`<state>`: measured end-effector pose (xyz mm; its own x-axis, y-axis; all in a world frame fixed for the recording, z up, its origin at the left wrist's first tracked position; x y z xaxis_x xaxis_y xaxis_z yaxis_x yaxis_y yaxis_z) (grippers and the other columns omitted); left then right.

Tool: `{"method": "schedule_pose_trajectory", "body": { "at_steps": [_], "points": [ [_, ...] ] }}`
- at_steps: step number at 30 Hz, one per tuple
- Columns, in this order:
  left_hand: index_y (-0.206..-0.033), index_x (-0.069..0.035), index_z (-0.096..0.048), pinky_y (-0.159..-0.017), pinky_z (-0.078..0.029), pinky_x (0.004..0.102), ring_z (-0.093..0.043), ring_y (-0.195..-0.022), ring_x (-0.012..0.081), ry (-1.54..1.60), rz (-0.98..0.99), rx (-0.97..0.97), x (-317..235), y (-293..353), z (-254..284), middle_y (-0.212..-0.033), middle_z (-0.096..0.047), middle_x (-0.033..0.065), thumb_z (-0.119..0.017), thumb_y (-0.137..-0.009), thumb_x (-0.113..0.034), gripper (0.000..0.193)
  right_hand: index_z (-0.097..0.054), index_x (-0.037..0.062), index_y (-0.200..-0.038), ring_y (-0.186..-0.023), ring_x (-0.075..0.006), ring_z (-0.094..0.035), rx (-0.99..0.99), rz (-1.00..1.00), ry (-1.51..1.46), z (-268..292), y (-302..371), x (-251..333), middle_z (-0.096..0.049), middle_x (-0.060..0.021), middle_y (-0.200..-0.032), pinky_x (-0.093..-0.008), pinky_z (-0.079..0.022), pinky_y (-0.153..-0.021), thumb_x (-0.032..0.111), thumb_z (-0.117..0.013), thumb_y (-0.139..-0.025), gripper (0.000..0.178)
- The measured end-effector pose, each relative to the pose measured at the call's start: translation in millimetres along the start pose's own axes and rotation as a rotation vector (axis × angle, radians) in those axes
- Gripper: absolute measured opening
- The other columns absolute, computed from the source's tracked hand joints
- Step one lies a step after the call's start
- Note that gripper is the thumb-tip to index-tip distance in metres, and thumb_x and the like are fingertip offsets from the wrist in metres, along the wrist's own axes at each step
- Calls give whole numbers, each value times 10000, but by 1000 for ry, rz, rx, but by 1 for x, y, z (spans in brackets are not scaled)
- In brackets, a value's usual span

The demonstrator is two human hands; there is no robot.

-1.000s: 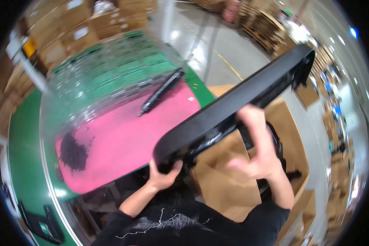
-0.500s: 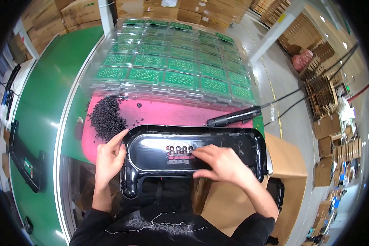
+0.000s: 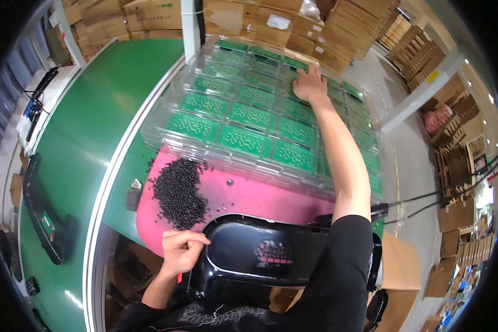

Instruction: Install and secure circuit boards into plastic housings using an electric screwdriver at a factory workbench.

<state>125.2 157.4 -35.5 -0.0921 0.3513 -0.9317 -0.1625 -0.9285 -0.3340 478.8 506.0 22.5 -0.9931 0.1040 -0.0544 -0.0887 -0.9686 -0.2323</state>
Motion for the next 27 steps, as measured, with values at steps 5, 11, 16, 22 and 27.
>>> {"method": "schedule_pose_trajectory", "body": {
  "at_steps": [5,11,16,22,27],
  "points": [
    [-807,-42,-719,-402,-335,229,-412,-395,42,22,-15,24,0,-3,-1,-475,-466,-30,-604,-759,90,182,-379,122,-1450,-1465,-235,-163,109,-27,82,-22,-31,8,-205,-33,-1585,-496,-216,-1161,280,-388,-961,515],
    [-809,-29,-715,-410,-322,227,-426,-414,42,-8,-22,19,0,-10,2,-492,-483,-14,-588,-766,97,184,-335,111,-1475,-1464,-227,-175,158,27,32,-15,-17,2,-195,-29,-1589,-485,-224,-1164,318,-373,-967,550],
    [-806,-14,-713,-413,-309,225,-406,-431,20,28,7,10,1,-8,2,-491,-470,-32,-579,-767,102,182,-346,177,-1481,-1457,-262,-193,202,-114,-134,-24,-14,-8,-158,-41,-1598,-525,-245,-1152,378,-414,-938,583],
    [-800,-33,-716,-411,-325,232,-396,-409,31,38,24,11,3,-1,1,-474,-452,-30,-584,-758,92,187,-327,159,-1486,-1463,-266,-160,236,-140,-74,-11,-12,10,-137,-4,-1604,-553,-201,-1164,361,-402,-946,581],
    [-874,-23,-708,-429,-321,224,-396,-440,22,53,44,2,-3,-4,-2,-506,-464,-30,-598,-811,67,155,-307,86,-1482,-1389,-277,-282,19,-5,152,-1,-7,2,-251,-6,-1555,-562,-302,-1060,314,-430,-951,591]
  ]
}}
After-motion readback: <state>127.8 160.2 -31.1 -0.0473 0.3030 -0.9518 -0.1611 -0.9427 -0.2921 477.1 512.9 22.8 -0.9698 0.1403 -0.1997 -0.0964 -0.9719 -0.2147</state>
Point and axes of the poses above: each hand's wrist, its own y-axis away from the middle knuckle, its own z-axis out of the back of the hand, x = y × z, the point moved 4 cm from there along -y, towards the middle knuckle
